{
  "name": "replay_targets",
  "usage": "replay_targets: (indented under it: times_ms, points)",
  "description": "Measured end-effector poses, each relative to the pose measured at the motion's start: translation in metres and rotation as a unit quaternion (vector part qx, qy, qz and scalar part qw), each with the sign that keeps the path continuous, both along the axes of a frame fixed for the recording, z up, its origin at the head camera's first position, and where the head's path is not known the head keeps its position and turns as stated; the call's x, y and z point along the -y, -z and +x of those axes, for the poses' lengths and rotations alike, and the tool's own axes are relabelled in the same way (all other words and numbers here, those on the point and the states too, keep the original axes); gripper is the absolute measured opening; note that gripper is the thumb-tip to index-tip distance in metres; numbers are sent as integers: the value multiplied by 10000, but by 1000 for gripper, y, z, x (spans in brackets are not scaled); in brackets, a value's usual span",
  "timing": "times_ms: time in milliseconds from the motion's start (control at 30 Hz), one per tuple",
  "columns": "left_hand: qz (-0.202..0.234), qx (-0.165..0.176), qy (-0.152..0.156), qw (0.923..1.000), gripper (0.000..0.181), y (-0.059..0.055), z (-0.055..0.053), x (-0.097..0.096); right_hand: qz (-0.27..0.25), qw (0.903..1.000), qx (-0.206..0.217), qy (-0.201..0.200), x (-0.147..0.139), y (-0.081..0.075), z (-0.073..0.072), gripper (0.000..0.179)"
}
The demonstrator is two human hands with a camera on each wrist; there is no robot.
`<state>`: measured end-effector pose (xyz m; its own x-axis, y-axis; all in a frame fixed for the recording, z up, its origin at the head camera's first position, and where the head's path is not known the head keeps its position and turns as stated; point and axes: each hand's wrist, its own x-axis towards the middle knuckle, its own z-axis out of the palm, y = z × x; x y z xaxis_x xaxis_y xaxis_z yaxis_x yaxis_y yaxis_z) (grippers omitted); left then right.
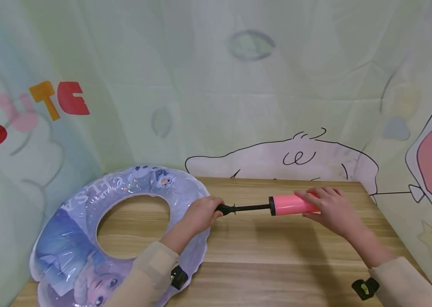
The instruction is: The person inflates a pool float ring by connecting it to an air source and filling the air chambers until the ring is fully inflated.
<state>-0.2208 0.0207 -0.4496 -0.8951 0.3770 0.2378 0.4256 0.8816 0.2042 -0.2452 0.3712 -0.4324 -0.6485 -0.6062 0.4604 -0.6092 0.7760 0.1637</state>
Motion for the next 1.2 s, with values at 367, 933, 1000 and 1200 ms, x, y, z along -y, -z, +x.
replay_targets:
  times_ms: [367, 933, 1000, 1200]
  points:
    - [88, -90, 41, 9999, 18, 4, -1, 1, 72, 9989, -422, 202, -28, -12, 1, 69]
    - [-122, -500, 48, 9987, 19, 6, -1, -3, 163, 9992, -349, 52, 45, -1, 3, 61]
    - [-123, -472, 17, 9988, 19, 6, -1, -4, 200, 9989, -422, 12, 54, 1, 3, 61]
    - [-95, -453, 9, 9989, 17, 7, -2, -5, 187, 9978, -608, -208, 77, 8, 2, 59]
